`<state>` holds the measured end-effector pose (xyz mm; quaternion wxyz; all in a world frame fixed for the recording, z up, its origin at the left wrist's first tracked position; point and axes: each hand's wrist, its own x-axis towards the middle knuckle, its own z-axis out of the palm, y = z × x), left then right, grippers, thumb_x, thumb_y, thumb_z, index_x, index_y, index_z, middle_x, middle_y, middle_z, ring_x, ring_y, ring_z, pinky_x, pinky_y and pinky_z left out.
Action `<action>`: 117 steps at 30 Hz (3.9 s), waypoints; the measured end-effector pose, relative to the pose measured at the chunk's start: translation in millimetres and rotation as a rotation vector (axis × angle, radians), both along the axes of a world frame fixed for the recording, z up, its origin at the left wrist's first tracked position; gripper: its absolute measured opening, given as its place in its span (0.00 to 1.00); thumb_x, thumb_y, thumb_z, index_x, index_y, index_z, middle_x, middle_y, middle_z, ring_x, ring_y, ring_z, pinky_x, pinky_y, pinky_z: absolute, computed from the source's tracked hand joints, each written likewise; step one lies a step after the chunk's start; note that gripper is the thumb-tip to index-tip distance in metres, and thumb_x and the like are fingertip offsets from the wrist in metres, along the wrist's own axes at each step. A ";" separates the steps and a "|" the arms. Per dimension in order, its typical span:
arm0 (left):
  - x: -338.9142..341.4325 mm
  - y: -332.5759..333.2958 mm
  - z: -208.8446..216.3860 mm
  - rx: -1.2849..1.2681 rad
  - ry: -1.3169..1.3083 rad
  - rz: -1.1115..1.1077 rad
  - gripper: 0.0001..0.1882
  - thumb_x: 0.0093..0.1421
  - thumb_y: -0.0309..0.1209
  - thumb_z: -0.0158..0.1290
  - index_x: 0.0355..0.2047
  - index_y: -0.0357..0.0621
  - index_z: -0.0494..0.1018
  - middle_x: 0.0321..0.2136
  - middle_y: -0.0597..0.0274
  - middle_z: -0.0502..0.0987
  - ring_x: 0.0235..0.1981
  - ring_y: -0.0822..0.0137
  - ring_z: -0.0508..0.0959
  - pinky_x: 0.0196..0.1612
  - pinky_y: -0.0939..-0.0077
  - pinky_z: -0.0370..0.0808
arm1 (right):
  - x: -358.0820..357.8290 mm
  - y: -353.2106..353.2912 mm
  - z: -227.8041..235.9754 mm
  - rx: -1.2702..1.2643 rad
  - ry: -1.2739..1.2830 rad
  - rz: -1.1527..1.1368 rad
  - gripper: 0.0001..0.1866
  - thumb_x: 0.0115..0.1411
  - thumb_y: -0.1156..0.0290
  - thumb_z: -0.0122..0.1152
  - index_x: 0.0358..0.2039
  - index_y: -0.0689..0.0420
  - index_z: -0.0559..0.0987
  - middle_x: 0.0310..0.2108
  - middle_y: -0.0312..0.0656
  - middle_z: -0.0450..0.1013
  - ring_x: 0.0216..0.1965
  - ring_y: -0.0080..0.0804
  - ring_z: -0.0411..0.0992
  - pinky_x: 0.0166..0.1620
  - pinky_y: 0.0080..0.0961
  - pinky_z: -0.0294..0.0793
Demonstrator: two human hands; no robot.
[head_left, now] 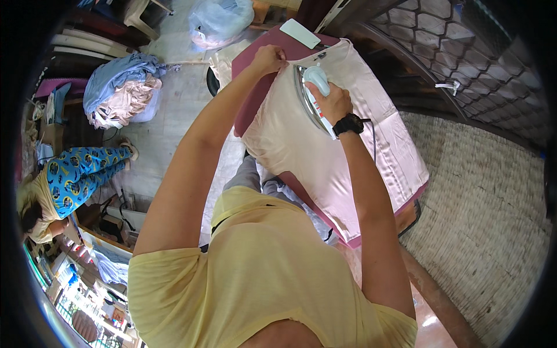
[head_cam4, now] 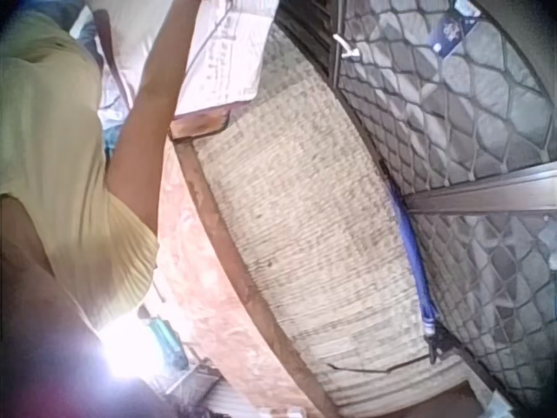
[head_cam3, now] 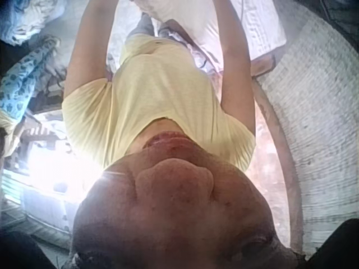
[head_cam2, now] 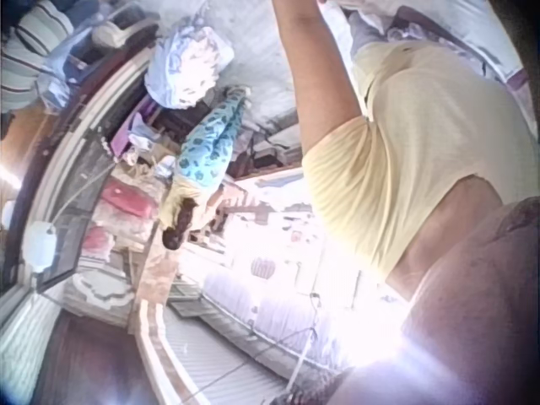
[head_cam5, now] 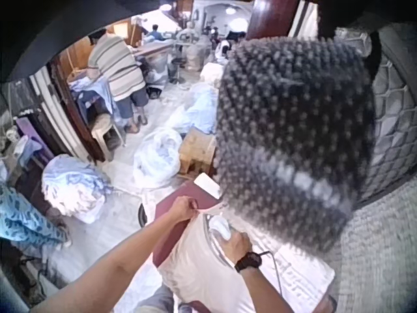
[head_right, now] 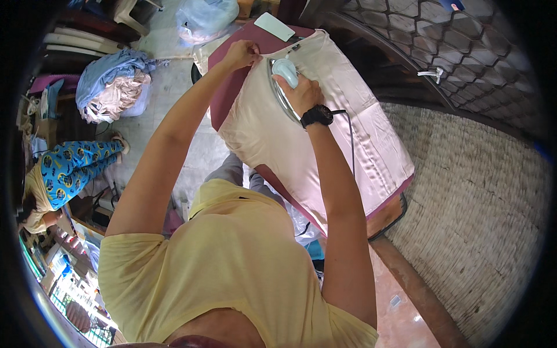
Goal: The person irons a light-colored garment on a pink ironing board using an iron, then folds the garment and places it onto a pile of other clothes.
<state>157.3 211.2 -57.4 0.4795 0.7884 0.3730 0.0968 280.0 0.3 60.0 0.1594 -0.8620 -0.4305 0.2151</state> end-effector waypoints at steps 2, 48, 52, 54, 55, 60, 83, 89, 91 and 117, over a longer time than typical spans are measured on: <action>-6.4 -1.6 -6.8 0.046 -0.078 0.060 0.07 0.53 0.26 0.61 0.28 0.37 0.74 0.26 0.60 0.80 0.26 0.71 0.79 0.31 0.75 0.76 | 1.5 1.2 -5.9 0.027 -0.009 0.031 0.35 0.53 0.33 0.57 0.42 0.55 0.81 0.30 0.58 0.77 0.37 0.60 0.76 0.40 0.50 0.75; -128.1 -117.0 -52.2 -0.343 -0.146 0.744 0.29 0.58 0.37 0.60 0.51 0.30 0.62 0.46 0.47 0.73 0.46 0.60 0.75 0.49 0.69 0.71 | -60.6 -8.1 5.3 0.007 0.047 0.193 0.35 0.54 0.38 0.58 0.44 0.59 0.80 0.38 0.59 0.77 0.41 0.59 0.75 0.45 0.47 0.74; -129.8 -117.9 -52.6 -0.354 -0.129 0.738 0.27 0.60 0.38 0.59 0.49 0.32 0.62 0.43 0.51 0.73 0.42 0.64 0.74 0.46 0.71 0.72 | -37.0 -134.6 -12.5 0.004 0.096 0.147 0.31 0.53 0.43 0.63 0.40 0.62 0.79 0.33 0.58 0.77 0.36 0.56 0.76 0.39 0.46 0.75; -128.4 -118.9 -54.6 -0.375 -0.159 0.744 0.26 0.60 0.39 0.59 0.49 0.32 0.62 0.42 0.51 0.73 0.42 0.65 0.74 0.45 0.71 0.72 | -36.9 -174.7 -12.9 -0.119 0.043 0.163 0.30 0.54 0.43 0.63 0.36 0.64 0.79 0.28 0.60 0.76 0.32 0.58 0.76 0.36 0.48 0.74; -128.3 -120.7 -55.5 -0.365 -0.169 0.742 0.26 0.60 0.39 0.59 0.49 0.32 0.62 0.42 0.52 0.73 0.41 0.65 0.74 0.45 0.71 0.72 | -41.8 -174.1 -8.6 -0.099 0.070 0.143 0.30 0.55 0.43 0.62 0.35 0.64 0.78 0.28 0.61 0.76 0.32 0.58 0.76 0.35 0.48 0.74; -131.1 -123.7 -48.5 -0.402 -0.120 0.743 0.28 0.60 0.40 0.60 0.49 0.33 0.62 0.42 0.53 0.73 0.42 0.66 0.73 0.45 0.72 0.72 | -65.8 -93.0 -22.2 0.104 0.017 0.091 0.29 0.58 0.44 0.59 0.37 0.63 0.78 0.28 0.60 0.76 0.33 0.60 0.75 0.36 0.50 0.73; -32.2 -247.4 10.3 0.794 0.003 -0.464 0.28 0.67 0.46 0.40 0.66 0.57 0.57 0.69 0.67 0.52 0.70 0.58 0.50 0.69 0.48 0.46 | -68.0 -355.5 -19.4 0.120 -0.035 -0.219 0.31 0.51 0.41 0.65 0.30 0.62 0.78 0.16 0.54 0.73 0.21 0.52 0.75 0.23 0.43 0.74; -22.1 -246.1 5.5 0.362 -0.262 -0.299 0.24 0.69 0.42 0.38 0.64 0.53 0.60 0.65 0.63 0.61 0.68 0.56 0.56 0.68 0.52 0.45 | -47.5 -231.5 -12.0 0.292 -0.035 -0.467 0.30 0.70 0.48 0.32 0.33 0.59 0.78 0.27 0.58 0.75 0.33 0.64 0.72 0.37 0.56 0.69; -10.6 -253.1 0.8 0.280 -0.416 -0.214 0.24 0.69 0.41 0.39 0.64 0.52 0.61 0.65 0.61 0.61 0.68 0.54 0.56 0.68 0.51 0.46 | -25.9 -201.5 -3.6 0.223 0.009 -0.417 0.34 0.70 0.48 0.28 0.30 0.59 0.79 0.30 0.60 0.75 0.35 0.65 0.73 0.41 0.55 0.71; -0.2 -302.2 8.2 0.727 -0.142 -0.364 0.24 0.69 0.42 0.34 0.64 0.58 0.61 0.67 0.65 0.57 0.69 0.54 0.52 0.68 0.49 0.42 | -49.0 -367.8 -9.4 -0.176 -0.046 -0.389 0.27 0.63 0.45 0.41 0.37 0.53 0.81 0.29 0.50 0.78 0.31 0.53 0.77 0.38 0.47 0.76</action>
